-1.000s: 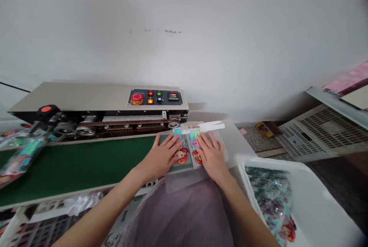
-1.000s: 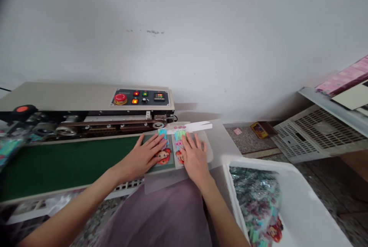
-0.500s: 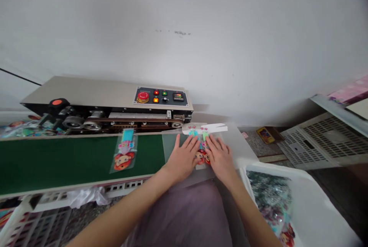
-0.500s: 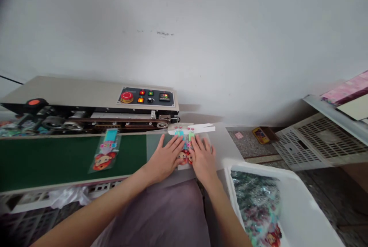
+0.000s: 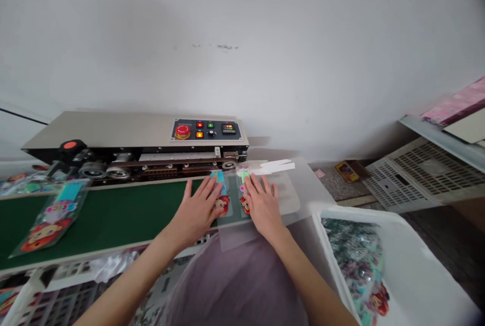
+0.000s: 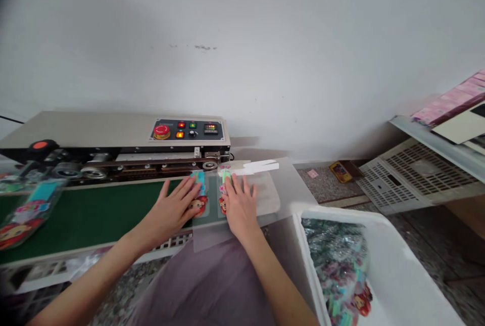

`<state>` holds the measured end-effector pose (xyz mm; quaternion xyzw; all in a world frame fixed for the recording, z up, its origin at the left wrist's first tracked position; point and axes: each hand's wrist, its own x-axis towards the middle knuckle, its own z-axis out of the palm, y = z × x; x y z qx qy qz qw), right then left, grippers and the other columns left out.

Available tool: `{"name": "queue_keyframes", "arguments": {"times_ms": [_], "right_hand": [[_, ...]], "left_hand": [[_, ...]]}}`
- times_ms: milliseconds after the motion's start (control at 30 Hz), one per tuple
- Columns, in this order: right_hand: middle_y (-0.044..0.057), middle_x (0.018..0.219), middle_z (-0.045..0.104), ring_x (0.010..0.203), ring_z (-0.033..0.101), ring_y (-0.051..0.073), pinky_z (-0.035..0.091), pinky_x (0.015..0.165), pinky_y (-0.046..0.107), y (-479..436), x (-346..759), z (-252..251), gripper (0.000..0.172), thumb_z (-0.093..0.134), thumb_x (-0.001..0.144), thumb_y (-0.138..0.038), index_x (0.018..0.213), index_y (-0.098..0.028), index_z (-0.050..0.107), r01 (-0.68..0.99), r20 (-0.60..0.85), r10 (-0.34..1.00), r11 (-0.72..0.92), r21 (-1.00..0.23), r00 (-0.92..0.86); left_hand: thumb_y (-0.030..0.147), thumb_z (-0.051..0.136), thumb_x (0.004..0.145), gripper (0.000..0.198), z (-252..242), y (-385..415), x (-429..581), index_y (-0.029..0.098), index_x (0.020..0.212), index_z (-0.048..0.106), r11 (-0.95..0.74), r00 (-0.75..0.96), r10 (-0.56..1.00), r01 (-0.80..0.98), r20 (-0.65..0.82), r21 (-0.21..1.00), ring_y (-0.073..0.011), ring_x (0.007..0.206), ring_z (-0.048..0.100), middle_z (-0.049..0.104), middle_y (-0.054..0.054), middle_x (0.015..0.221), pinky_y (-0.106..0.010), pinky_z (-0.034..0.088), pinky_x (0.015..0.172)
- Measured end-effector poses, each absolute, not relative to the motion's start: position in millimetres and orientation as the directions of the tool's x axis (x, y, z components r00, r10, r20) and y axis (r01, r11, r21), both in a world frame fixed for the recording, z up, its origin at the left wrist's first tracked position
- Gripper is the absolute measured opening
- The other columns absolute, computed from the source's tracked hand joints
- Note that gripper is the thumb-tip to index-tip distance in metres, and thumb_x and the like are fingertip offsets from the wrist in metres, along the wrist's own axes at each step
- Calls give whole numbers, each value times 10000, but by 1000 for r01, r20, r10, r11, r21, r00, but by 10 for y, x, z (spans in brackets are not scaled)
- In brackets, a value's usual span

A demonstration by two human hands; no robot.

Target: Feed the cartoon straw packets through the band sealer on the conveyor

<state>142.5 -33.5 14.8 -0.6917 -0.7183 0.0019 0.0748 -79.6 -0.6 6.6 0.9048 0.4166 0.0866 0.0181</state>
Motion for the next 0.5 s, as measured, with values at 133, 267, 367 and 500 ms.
{"name": "queue_keyframes", "arguments": {"times_ms": [133,267,367,500], "right_hand": [[62,1600,409,1463,315,396,269,1131,671,-310,1329,118,481,347,1052,-323,1521,-264,434,987,131,990,64,-151,-44],[92,1602,403,1468,298,412,251,1136,682,-208,1103,101,477,375,1049,-335,1509,-222,439,977,127,991,68,-204,-43],[142,1597,399,1458,306,418,293,1124,662,-199,820,173,518,416,1040,-394,1501,-158,429,961,82,995,80,-265,-60],[112,1594,410,1469,304,338,335,1135,587,-447,678,456,576,409,1030,-525,1502,-193,409,920,195,973,185,-346,-122]], "left_hand": [[377,362,1050,508,115,-363,-1118,193,1519,423,-613,564,768,784,302,94,-297,1506,321,387,-139,1604,-630,163,1226],[320,439,1019,500,64,-818,-1377,235,1511,423,-654,574,731,744,369,138,-284,1462,408,421,-140,1585,-595,170,1236],[290,460,995,568,-19,-1100,-1511,267,1552,352,-668,575,725,720,379,186,-307,1453,415,443,-137,1572,-610,211,1220],[273,447,967,668,-92,-1260,-1626,319,1600,239,-725,630,682,648,372,233,-358,1424,443,431,-122,1580,-675,256,1183]]}}
